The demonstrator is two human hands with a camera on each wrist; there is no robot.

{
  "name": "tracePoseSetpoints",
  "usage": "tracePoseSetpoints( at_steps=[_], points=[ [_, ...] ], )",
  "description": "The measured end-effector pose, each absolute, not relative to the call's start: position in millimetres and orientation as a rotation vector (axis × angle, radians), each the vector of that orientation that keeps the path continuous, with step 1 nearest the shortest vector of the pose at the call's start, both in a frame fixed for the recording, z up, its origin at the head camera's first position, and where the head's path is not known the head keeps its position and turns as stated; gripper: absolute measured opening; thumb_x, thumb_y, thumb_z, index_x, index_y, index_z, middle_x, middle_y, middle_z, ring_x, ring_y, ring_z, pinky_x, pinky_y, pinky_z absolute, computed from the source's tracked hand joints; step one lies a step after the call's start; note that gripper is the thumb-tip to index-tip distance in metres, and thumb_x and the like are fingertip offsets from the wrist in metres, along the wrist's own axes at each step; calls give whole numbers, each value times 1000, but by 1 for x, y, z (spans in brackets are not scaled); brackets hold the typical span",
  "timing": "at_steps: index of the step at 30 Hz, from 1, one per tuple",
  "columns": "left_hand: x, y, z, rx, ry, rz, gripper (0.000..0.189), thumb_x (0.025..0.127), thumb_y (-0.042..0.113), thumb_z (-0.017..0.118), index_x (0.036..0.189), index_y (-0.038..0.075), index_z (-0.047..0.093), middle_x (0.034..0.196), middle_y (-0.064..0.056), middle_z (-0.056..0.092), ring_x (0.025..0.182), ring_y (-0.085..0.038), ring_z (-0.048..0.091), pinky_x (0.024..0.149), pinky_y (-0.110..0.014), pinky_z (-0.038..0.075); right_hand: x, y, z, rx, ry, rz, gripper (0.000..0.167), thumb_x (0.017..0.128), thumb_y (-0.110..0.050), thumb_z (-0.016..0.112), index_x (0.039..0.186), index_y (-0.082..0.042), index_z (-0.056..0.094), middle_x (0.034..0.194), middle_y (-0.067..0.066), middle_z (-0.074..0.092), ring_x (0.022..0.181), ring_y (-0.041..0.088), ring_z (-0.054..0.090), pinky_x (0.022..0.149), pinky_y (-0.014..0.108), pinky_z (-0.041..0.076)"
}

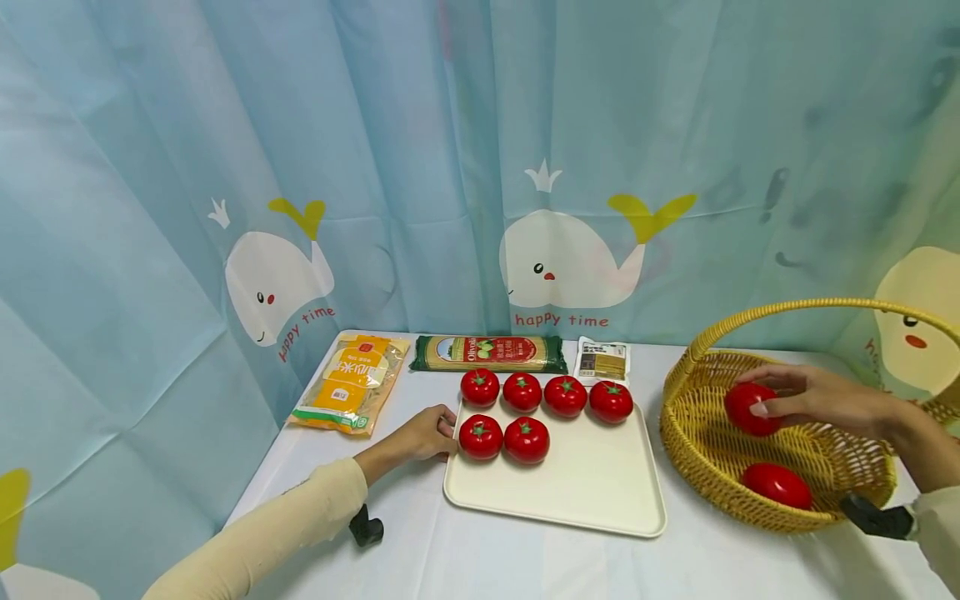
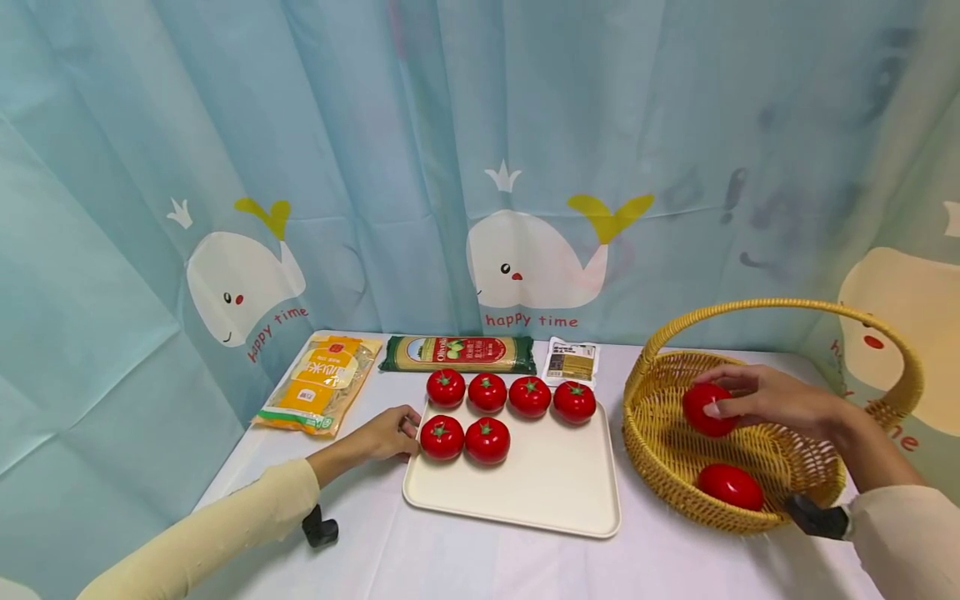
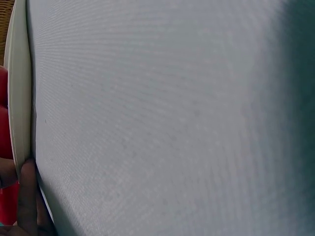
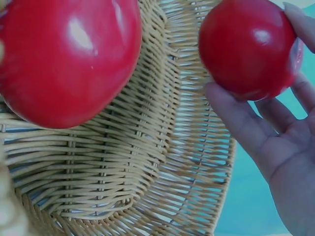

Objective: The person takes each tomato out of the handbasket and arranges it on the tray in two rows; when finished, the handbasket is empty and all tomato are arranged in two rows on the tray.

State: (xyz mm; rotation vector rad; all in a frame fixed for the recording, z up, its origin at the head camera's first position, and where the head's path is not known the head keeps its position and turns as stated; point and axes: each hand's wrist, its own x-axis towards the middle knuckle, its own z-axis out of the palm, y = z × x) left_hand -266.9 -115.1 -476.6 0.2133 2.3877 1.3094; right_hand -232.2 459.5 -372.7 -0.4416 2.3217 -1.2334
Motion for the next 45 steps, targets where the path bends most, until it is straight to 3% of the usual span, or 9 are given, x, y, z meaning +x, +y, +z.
tracePoseSetpoints(
  at_steps=[12, 16, 22, 28, 34, 45],
  points=[
    [-267, -116, -477, 230, 2380, 1323, 38, 76, -6, 71, 110, -4, 54, 80, -5, 54, 62, -14, 58, 56, -24, 60, -211, 432, -359, -523, 2464, -1248, 35, 102, -8, 50, 137, -13, 52, 118, -14, 67, 95, 18, 69, 74, 36, 63],
    [-267, -116, -477, 223, 2380, 1329, 38, 76, -6, 71, 110, -4, 55, 80, -5, 55, 62, -14, 57, 56, -24, 60, -205, 422, -359, -628, 2448, -1322, 38, 100, -2, 50, 137, -10, 52, 120, -13, 67, 92, 19, 69, 70, 35, 62],
    [-266, -115, -477, 218, 2386, 1326, 38, 76, -6, 71, 110, -4, 55, 81, -5, 54, 64, -14, 57, 57, -24, 61, -201, 409, -360, -748, 2267, -1479, 46, 98, 7, 46, 143, 0, 44, 129, -12, 62, 101, 15, 69, 78, 34, 63],
    [-266, -115, -477, 215, 2392, 1309, 37, 77, -6, 72, 110, -3, 55, 81, -5, 55, 64, -14, 57, 57, -24, 60, -196, 391, -361, -744, 2233, -1513, 51, 97, 7, 49, 146, 6, 36, 133, -11, 59, 106, 19, 68, 81, 40, 64],
    [-265, -115, -477, 209, 2396, 1298, 37, 78, -5, 72, 111, -3, 55, 82, -6, 55, 65, -14, 58, 58, -25, 60, -192, 368, -363, -753, 2206, -1489, 55, 95, 4, 54, 148, 2, 38, 129, -8, 62, 104, 20, 67, 82, 38, 64],
    [-265, -115, -478, 207, 2395, 1297, 38, 77, -5, 72, 111, -2, 55, 82, -5, 55, 64, -14, 57, 57, -24, 60, -200, 328, -378, -761, 2159, -1527, 41, 93, -1, 59, 132, -5, 49, 126, 1, 60, 110, 19, 62, 83, 41, 64]
  ],
)
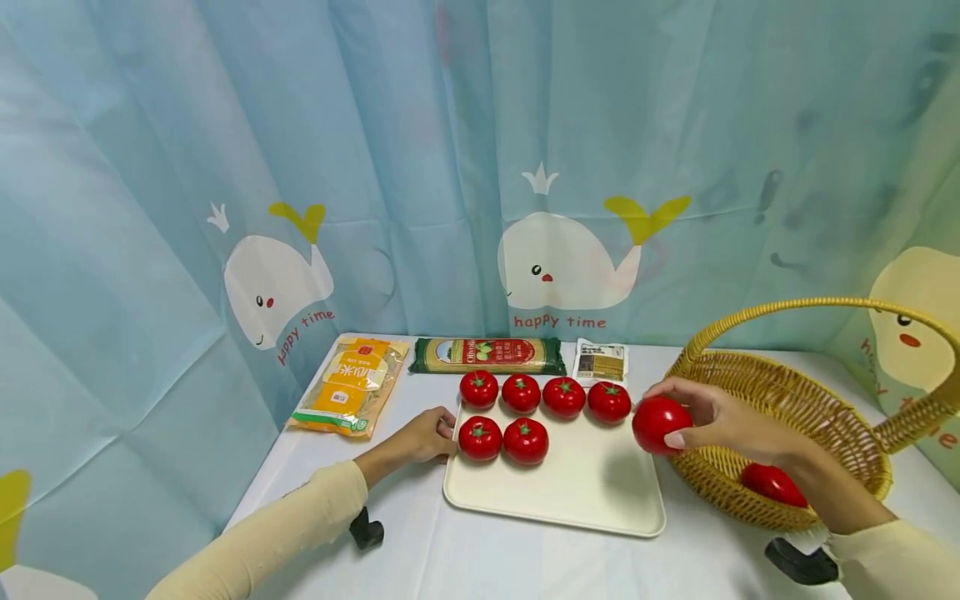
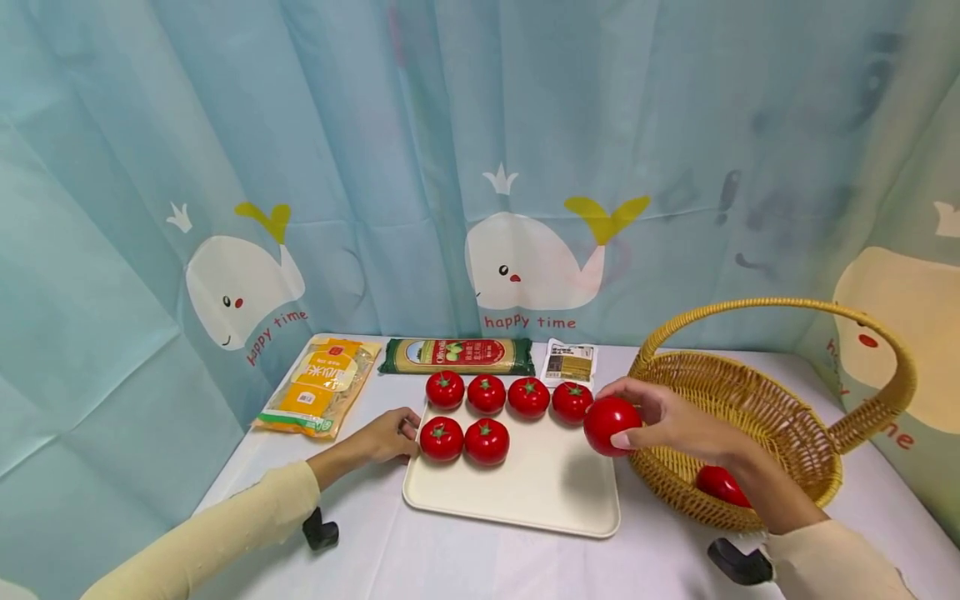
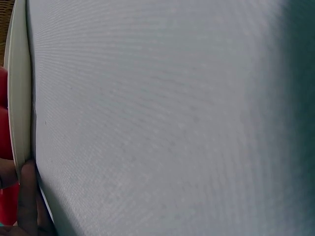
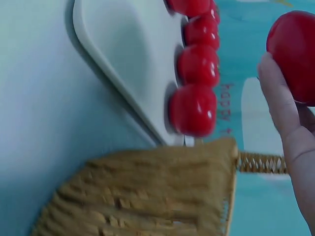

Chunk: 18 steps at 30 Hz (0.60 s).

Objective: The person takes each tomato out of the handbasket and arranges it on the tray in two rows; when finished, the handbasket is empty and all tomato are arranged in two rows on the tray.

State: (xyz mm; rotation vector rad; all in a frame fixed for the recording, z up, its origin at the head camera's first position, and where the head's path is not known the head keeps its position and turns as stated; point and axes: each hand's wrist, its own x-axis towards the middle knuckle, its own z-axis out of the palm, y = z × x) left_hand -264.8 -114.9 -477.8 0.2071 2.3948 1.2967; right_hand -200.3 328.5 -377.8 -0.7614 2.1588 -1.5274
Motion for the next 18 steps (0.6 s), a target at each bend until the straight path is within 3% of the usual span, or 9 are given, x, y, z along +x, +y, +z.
tracePoseSetpoints(
  at_steps=[7, 13, 18],
  points=[
    [-264, -116, -477, 235, 2392, 1318, 37, 77, -6, 71, 110, -4, 56, 82, -4, 53, 66, -13, 57, 57, -24, 60, -209, 308, -389, -739, 2000, -1546, 52, 93, -2, 59, 143, -10, 47, 134, 2, 56, 116, 20, 60, 89, 43, 62],
    [-263, -116, -477, 230, 2390, 1317, 37, 77, -5, 72, 111, -4, 55, 83, -4, 53, 66, -14, 57, 58, -25, 61, -212, 295, -399, -767, 2009, -1562, 48, 91, -3, 62, 136, 0, 45, 131, 6, 56, 115, 22, 60, 89, 43, 62],
    [-265, -116, -478, 224, 2391, 1316, 38, 76, -5, 72, 110, -3, 56, 83, -5, 54, 66, -14, 57, 58, -25, 61, -214, 288, -405, -771, 1987, -1552, 52, 91, -2, 63, 140, -5, 46, 135, 10, 53, 115, 25, 61, 90, 43, 61]
  ],
)
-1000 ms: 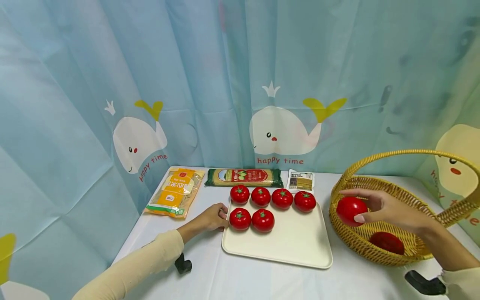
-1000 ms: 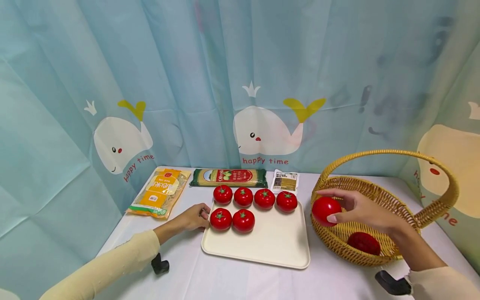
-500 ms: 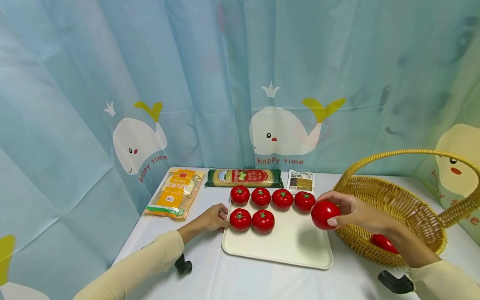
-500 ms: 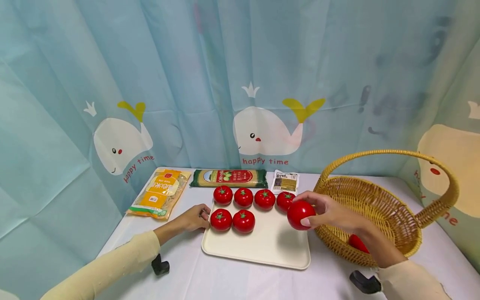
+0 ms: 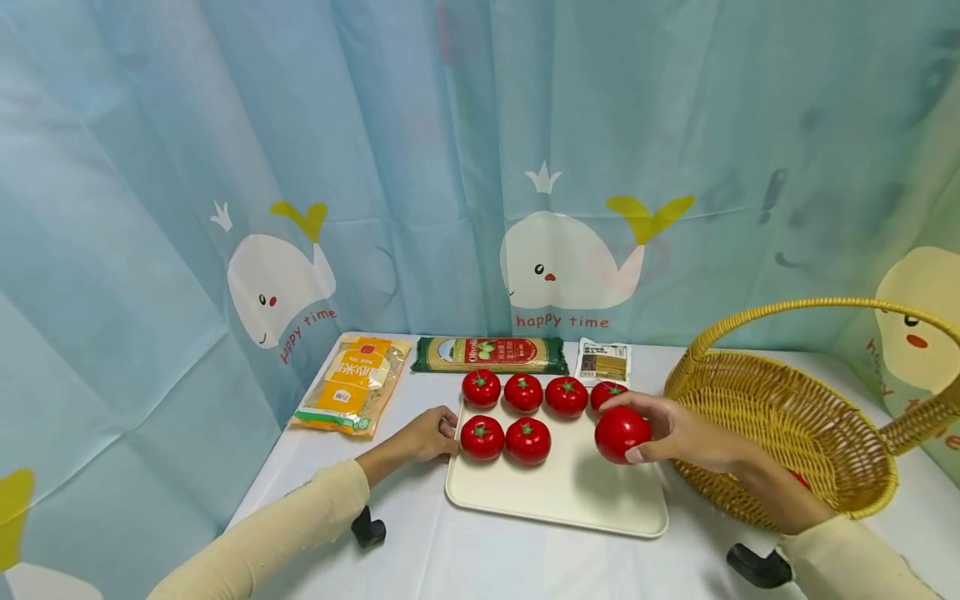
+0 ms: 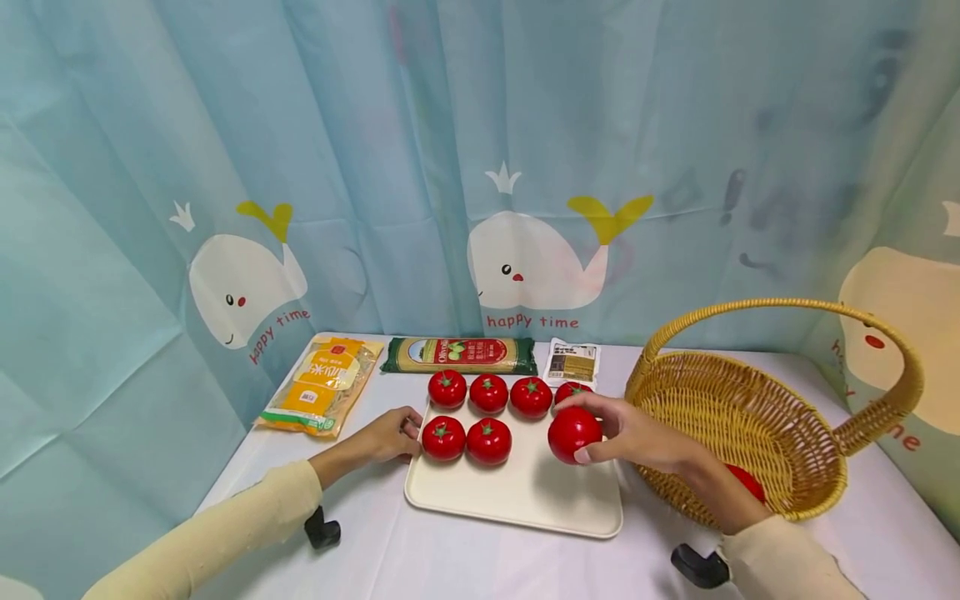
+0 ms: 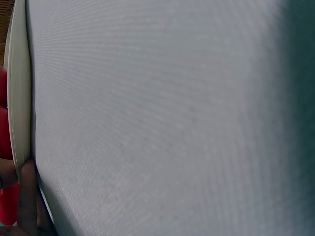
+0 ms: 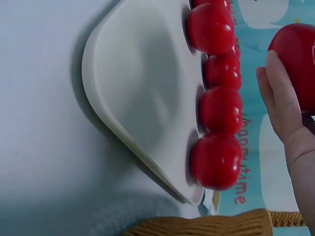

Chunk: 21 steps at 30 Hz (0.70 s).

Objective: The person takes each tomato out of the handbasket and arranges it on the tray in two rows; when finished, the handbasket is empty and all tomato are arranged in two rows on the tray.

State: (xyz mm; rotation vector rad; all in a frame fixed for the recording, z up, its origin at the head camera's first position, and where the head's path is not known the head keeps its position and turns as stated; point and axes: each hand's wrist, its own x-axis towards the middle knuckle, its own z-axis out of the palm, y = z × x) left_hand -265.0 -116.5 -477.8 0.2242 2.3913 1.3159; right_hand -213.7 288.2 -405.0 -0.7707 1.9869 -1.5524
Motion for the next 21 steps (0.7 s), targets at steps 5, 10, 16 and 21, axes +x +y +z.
tracePoseSetpoints(
  at_steps=[5, 10, 16, 21],
  points=[
    [-265, -116, -478, 222, 2383, 1324, 38, 76, -6, 71, 110, -4, 55, 83, -5, 54, 66, -14, 57, 58, -25, 61, -215, 282, -410, -770, 1943, -1557, 52, 90, 0, 64, 139, -3, 44, 134, 17, 52, 115, 27, 60, 92, 42, 61],
    [-264, -116, -477, 219, 2375, 1328, 37, 76, -7, 71, 110, -4, 55, 82, -5, 54, 65, -14, 58, 58, -25, 61, -215, 276, -417, -747, 1963, -1575, 50, 89, -1, 67, 133, 0, 43, 136, 17, 46, 116, 29, 57, 92, 42, 61],
    [-264, -116, -477, 222, 2377, 1324, 37, 76, -7, 70, 110, -4, 55, 83, -5, 54, 65, -14, 58, 58, -25, 61, -215, 269, -425, -733, 2025, -1563, 33, 97, -7, 59, 129, -3, 49, 130, 15, 51, 111, 25, 60, 86, 42, 62],
    [-265, -116, -478, 222, 2380, 1322, 37, 77, -6, 70, 110, -3, 55, 83, -5, 54, 66, -14, 57, 58, -25, 61, -217, 261, -428, -676, 2050, -1557, 31, 103, -14, 51, 130, 1, 48, 127, 10, 57, 108, 24, 64, 84, 41, 63]
  ],
)
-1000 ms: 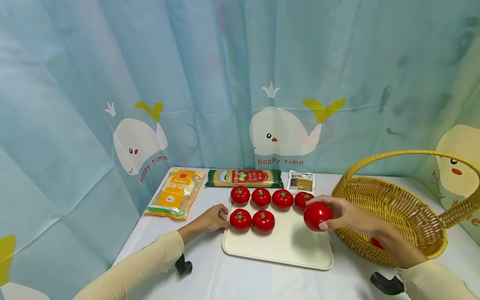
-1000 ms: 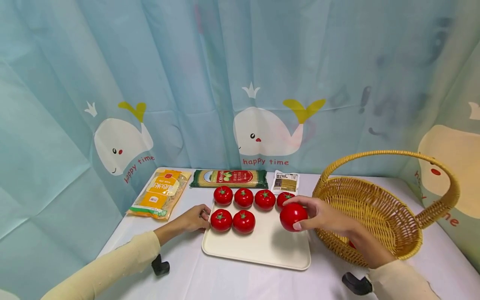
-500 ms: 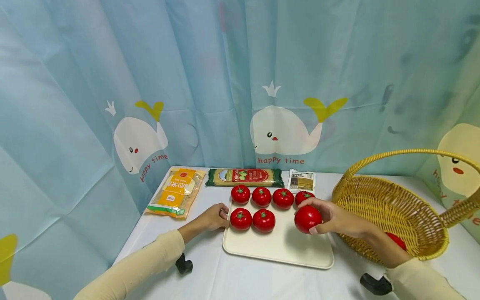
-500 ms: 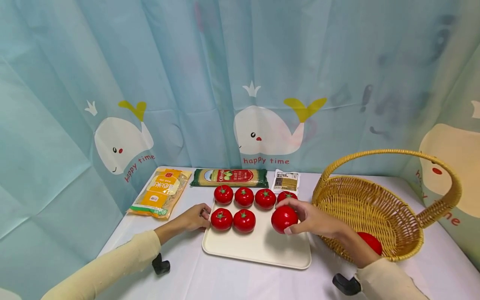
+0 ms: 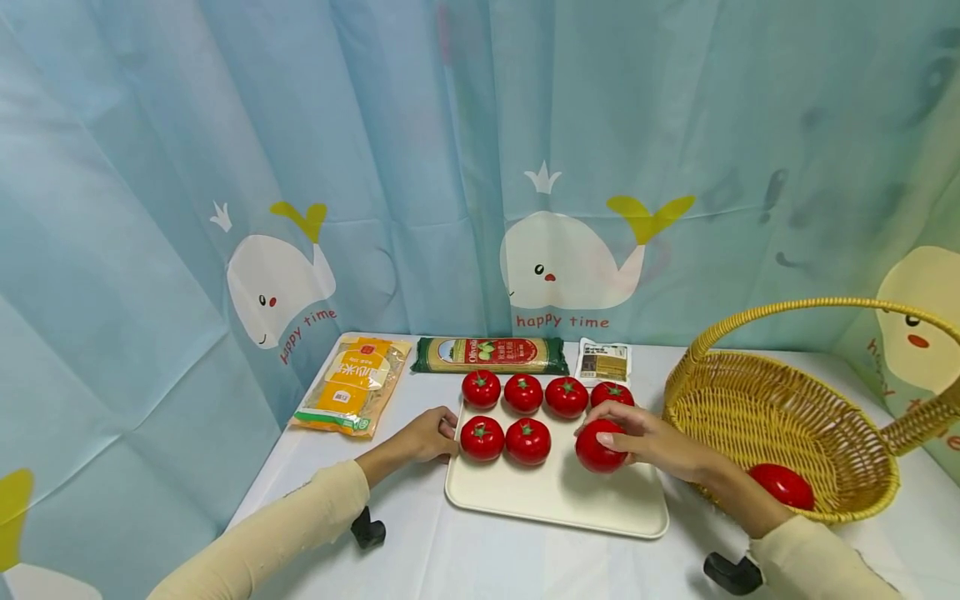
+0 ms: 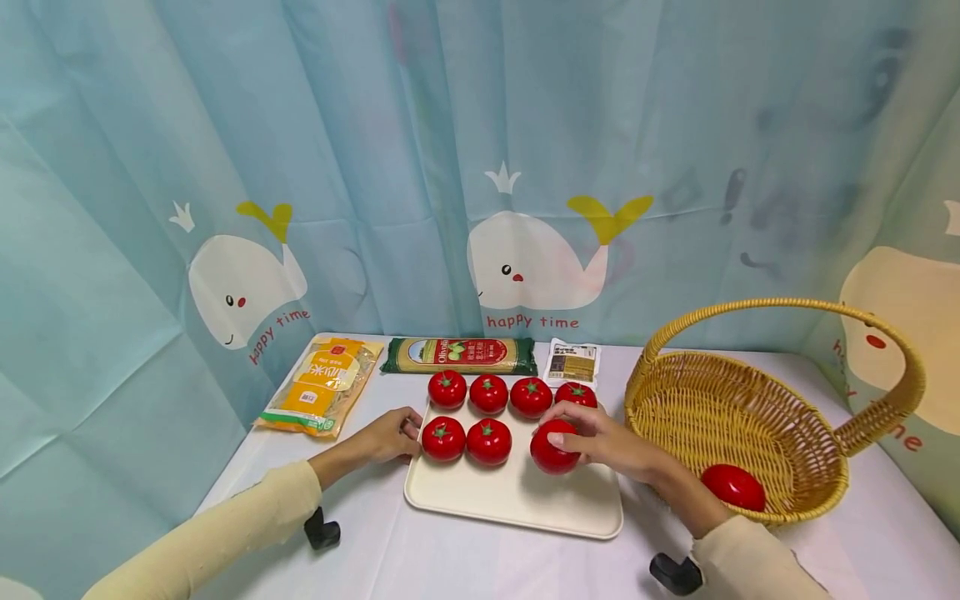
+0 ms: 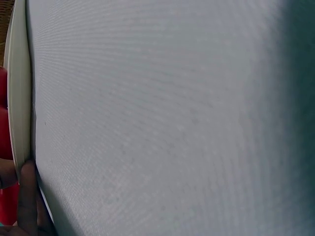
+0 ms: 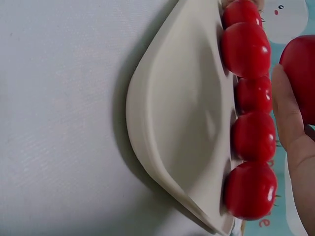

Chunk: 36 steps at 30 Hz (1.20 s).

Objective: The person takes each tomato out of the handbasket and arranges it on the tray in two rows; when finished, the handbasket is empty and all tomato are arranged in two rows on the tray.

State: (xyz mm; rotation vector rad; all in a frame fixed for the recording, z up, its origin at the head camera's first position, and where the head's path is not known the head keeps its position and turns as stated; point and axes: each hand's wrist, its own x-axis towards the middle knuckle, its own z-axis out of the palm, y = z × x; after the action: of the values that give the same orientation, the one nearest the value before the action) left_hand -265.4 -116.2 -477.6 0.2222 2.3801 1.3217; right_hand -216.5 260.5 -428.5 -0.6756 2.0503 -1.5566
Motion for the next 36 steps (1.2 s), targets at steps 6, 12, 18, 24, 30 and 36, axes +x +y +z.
tracePoseSetpoints(
  at_steps=[6, 12, 18, 24, 30, 36],
  points=[
    [-266, -116, -477, 226, 2395, 1301, 37, 77, -5, 71, 111, -4, 55, 84, -5, 55, 67, -14, 57, 59, -24, 61, -221, 257, -435, -661, 2107, -1519, 41, 100, -12, 55, 138, 0, 47, 129, 15, 57, 111, 21, 60, 88, 36, 59],
    [-267, -116, -478, 203, 2396, 1291, 38, 77, -4, 72, 111, -2, 56, 85, -6, 56, 68, -14, 58, 60, -25, 61, -223, 254, -440, -695, 2208, -1492, 43, 99, -15, 58, 138, 1, 50, 128, 17, 58, 111, 17, 60, 86, 34, 58],
    [-267, -116, -478, 206, 2405, 1284, 37, 77, -3, 72, 111, -2, 56, 85, -6, 56, 68, -14, 57, 60, -24, 61, -226, 248, -446, -740, 2309, -1509, 38, 97, -14, 64, 131, 0, 56, 126, 19, 59, 109, 13, 60, 87, 27, 58],
    [-266, -116, -477, 218, 2406, 1285, 37, 77, -4, 72, 111, -3, 56, 85, -6, 56, 69, -14, 57, 60, -24, 61, -228, 244, -450, -739, 2356, -1540, 37, 88, -10, 74, 122, -3, 60, 120, 20, 59, 105, 18, 61, 85, 26, 59],
    [-267, -116, -477, 218, 2405, 1290, 37, 77, -4, 72, 110, -3, 56, 84, -5, 55, 68, -14, 57, 59, -24, 60, -229, 240, -453, -732, 2376, -1505, 39, 87, -12, 76, 119, -2, 57, 120, 19, 60, 106, 22, 60, 82, 27, 61],
    [-267, -116, -478, 219, 2388, 1305, 37, 77, -5, 72, 110, -3, 56, 83, -5, 55, 67, -14, 57, 59, -24, 61, -230, 237, -455, -736, 2403, -1470, 39, 85, -13, 78, 116, -3, 59, 119, 20, 61, 108, 30, 58, 84, 26, 59]
  ],
)
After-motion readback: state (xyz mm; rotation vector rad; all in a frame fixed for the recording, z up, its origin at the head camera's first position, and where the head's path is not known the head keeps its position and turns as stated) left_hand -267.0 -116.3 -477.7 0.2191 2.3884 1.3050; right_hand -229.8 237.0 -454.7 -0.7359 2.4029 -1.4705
